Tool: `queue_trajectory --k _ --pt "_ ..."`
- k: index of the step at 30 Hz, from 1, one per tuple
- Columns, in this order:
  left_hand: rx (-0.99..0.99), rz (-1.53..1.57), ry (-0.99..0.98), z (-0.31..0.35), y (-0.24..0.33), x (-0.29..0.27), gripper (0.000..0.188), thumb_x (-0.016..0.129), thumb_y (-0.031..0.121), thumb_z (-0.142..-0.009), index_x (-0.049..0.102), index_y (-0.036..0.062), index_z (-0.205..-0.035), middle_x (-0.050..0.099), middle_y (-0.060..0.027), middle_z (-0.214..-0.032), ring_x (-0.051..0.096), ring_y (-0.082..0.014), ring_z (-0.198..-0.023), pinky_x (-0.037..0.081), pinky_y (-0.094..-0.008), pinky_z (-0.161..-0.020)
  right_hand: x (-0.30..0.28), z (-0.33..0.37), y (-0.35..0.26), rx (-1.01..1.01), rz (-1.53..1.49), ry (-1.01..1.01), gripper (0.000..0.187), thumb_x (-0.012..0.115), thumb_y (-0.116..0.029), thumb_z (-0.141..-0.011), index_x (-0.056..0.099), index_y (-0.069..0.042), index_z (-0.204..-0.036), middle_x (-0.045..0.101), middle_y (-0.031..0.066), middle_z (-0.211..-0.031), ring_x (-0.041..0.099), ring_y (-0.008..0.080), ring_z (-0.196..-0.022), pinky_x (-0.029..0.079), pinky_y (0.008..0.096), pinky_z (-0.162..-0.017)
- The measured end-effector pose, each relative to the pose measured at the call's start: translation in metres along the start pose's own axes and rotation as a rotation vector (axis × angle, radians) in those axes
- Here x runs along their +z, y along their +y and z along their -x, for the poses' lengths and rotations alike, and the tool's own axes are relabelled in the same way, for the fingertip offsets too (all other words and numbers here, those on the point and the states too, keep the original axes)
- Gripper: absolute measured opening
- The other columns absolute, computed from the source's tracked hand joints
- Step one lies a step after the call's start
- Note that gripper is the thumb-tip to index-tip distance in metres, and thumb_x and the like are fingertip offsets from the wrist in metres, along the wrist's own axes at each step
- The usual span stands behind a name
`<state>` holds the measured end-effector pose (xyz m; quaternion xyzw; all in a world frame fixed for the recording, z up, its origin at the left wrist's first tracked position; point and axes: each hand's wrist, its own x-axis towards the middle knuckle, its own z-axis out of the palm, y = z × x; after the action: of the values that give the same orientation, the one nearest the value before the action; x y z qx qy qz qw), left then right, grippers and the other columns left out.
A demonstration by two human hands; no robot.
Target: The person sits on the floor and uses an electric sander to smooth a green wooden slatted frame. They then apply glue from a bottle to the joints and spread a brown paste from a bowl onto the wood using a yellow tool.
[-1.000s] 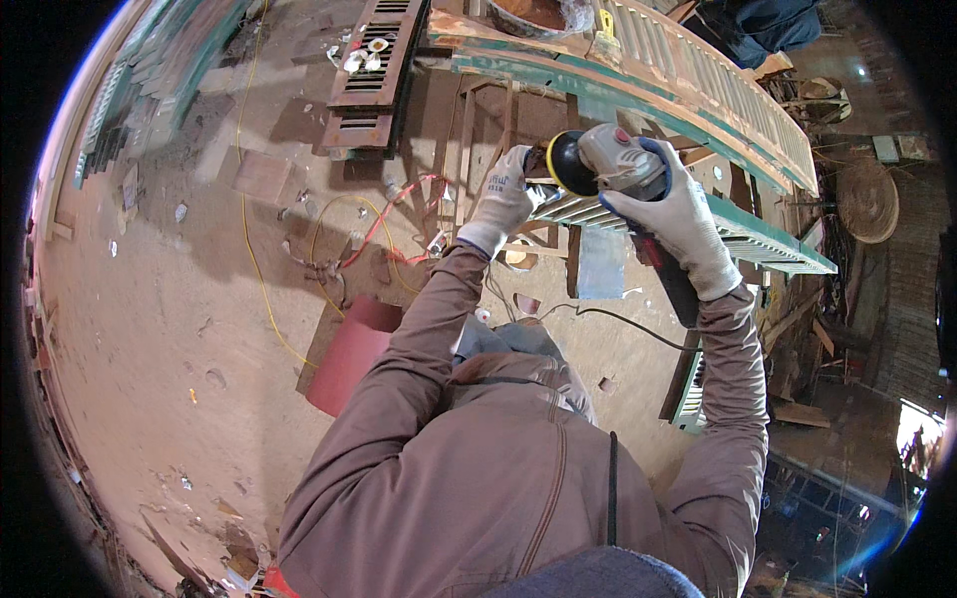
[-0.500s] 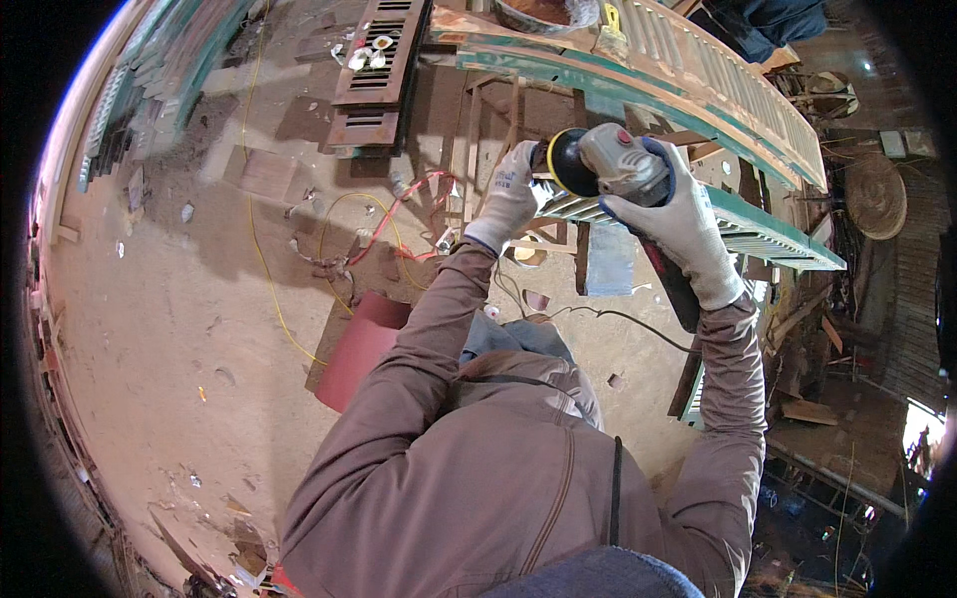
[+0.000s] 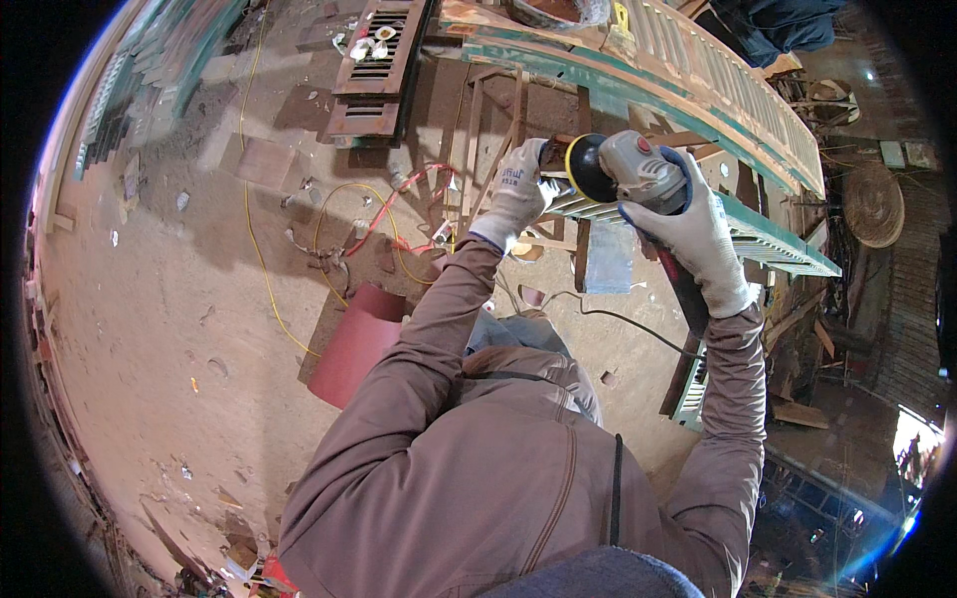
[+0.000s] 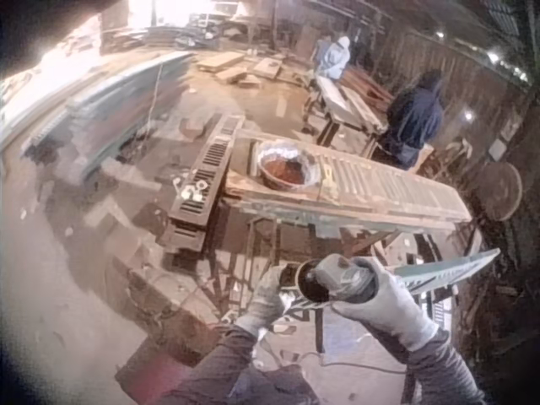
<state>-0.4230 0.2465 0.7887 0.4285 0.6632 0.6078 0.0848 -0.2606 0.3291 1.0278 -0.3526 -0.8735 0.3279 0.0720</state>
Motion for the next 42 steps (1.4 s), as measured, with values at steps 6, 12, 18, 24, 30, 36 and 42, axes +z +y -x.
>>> queue_trajectory --k 6,12,18,24,30,36,42 --pt "-0.027 -0.125 -0.027 0.001 -0.001 0.000 0.056 0.087 0.016 -0.073 0.058 0.0067 -0.120 0.066 -0.0173 -0.110 0.063 -0.0402 -0.106 0.052 -0.0477 -0.089 -0.012 0.008 0.013 0.099 0.013 0.084 0.084 0.091 -0.035 -0.072 0.054 0.002 -0.137 0.069 0.0201 -0.123 0.068 0.0238 -0.113 0.053 0.0371 -0.098" --pt "-0.091 -0.068 -0.070 0.004 -0.025 0.009 0.055 0.085 0.014 -0.075 0.057 0.0074 -0.122 0.065 -0.0166 -0.113 0.062 -0.0394 -0.107 0.050 -0.0482 -0.090 0.005 -0.003 -0.012 -0.066 -0.012 0.024 0.085 0.091 -0.039 -0.072 0.054 0.000 -0.138 0.072 0.0202 -0.117 0.071 0.0264 -0.108 0.054 0.0377 -0.095" --pt "-0.063 0.000 -0.063 0.001 0.005 -0.001 0.054 0.086 0.015 -0.074 0.059 0.0078 -0.120 0.064 -0.0163 -0.112 0.062 -0.0395 -0.106 0.050 -0.0485 -0.089 0.004 -0.022 0.001 -0.023 -0.036 0.036 0.087 0.092 -0.043 -0.071 0.054 0.000 -0.138 0.071 0.0197 -0.119 0.070 0.0254 -0.109 0.055 0.0374 -0.094" --pt "-0.097 -0.038 -0.090 -0.001 0.000 -0.003 0.053 0.087 0.011 -0.075 0.062 0.0040 -0.122 0.072 -0.0180 -0.108 0.069 -0.0363 -0.104 0.055 -0.0430 -0.091 -0.028 0.022 0.036 0.145 -0.081 0.168 0.075 0.091 -0.032 -0.075 0.057 0.000 -0.133 0.071 0.0135 -0.113 0.068 0.0166 -0.100 0.056 0.0317 -0.085" --pt "-0.171 0.030 -0.232 -0.003 -0.006 -0.016 0.098 0.096 0.013 -0.065 0.042 0.0061 -0.146 0.059 -0.0178 -0.137 0.061 -0.0307 -0.122 0.051 -0.0433 -0.104 -0.049 0.099 0.105 0.195 -0.205 0.354 0.068 0.091 -0.018 -0.078 0.056 -0.002 -0.134 0.069 0.0071 -0.112 0.064 0.0106 -0.092 0.056 0.0269 -0.076" --pt "0.279 -0.538 -0.185 -0.052 0.076 -0.060 0.127 0.098 0.051 -0.047 0.040 0.0036 -0.150 0.055 -0.0178 -0.140 0.051 -0.0376 -0.132 0.040 -0.0482 -0.114 -0.090 0.131 0.155 0.337 -0.107 0.421 0.065 0.091 -0.021 -0.079 0.058 -0.002 -0.132 0.070 0.0066 -0.108 0.065 0.0103 -0.087 0.055 0.0269 -0.076" --pt "0.329 -0.946 -0.704 -0.090 0.140 0.018 0.096 0.089 0.055 -0.066 0.052 0.0056 -0.140 0.060 -0.0143 -0.132 0.055 -0.0309 -0.128 0.039 -0.0521 -0.112 -0.119 0.095 0.175 0.278 -0.133 0.457 0.064 0.091 -0.029 -0.077 0.061 -0.002 -0.128 0.072 0.0078 -0.103 0.066 0.0122 -0.090 0.055 0.0282 -0.079"
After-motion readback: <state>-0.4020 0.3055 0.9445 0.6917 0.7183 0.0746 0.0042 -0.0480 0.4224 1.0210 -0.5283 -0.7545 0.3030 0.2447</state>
